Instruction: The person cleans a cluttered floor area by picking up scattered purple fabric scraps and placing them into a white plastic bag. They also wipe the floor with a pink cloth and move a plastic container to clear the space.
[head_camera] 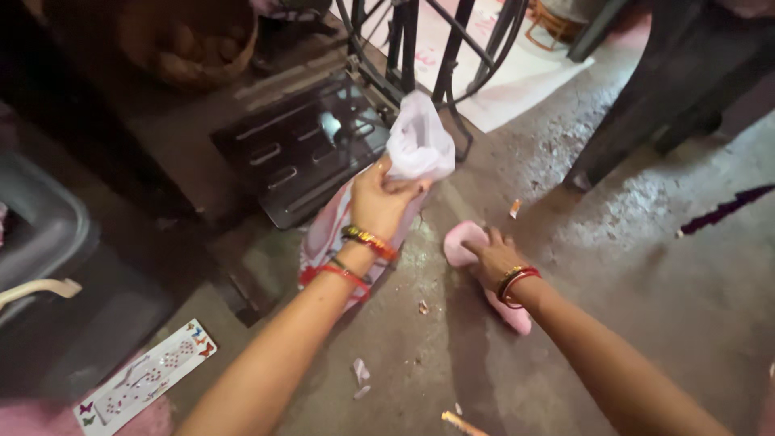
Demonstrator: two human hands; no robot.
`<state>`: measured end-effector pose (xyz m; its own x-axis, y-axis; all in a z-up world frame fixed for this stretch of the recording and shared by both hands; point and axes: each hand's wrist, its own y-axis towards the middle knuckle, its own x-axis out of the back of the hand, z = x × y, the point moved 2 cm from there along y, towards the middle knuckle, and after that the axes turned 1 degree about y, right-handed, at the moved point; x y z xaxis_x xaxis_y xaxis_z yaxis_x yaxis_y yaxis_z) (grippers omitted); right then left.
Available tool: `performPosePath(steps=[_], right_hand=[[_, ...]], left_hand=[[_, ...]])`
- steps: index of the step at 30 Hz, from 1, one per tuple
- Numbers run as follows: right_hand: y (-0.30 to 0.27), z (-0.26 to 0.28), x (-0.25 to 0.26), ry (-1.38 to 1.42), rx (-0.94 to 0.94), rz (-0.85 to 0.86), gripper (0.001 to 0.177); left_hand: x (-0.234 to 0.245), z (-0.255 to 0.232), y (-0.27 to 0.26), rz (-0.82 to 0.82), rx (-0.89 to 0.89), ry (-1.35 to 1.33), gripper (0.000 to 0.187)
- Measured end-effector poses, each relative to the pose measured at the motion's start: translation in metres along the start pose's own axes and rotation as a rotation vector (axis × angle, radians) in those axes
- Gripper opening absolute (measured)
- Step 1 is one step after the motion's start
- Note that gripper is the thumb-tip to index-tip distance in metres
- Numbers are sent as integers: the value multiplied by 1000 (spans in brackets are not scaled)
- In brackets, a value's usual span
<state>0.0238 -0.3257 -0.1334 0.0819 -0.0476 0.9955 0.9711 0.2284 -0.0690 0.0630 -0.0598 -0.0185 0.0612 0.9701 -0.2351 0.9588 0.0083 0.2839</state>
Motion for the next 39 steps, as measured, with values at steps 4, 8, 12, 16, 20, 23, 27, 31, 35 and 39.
performPosePath(steps=[4, 8, 12, 16, 20, 23, 27, 31, 35, 39], right_hand=[[-14, 69, 21, 70, 174, 126, 31], [-11, 124, -15, 336, 395, 193, 28], [-17, 173, -59, 463, 669, 284, 24], [-49, 209, -81, 579, 659, 494, 43], [-59, 216, -103, 470, 913, 235, 21], [-63, 205, -94, 282, 799, 393, 8], [-42, 164, 4, 434, 712, 536, 10], [-12, 120, 116, 835, 368, 671, 15], [-8, 83, 189, 1015, 280, 547, 15], [3, 73, 189, 930, 131, 271, 17]], left_hand=[[-23, 22, 2, -28, -23, -166, 37], [-23, 27, -19, -22, -52, -29, 27], [-12, 22, -39, 47, 18, -12, 36], [12, -7, -57, 69, -39, 93, 40], [33, -28, -75, 53, 32, 203, 41], [42, -39, -92, 65, 70, 190, 45], [48, -47, -103, 95, 190, 23, 48], [57, -59, -114, 163, 240, 71, 47], [61, -82, -119, 235, 158, 466, 41], [51, -100, -112, 247, 226, 483, 40]])
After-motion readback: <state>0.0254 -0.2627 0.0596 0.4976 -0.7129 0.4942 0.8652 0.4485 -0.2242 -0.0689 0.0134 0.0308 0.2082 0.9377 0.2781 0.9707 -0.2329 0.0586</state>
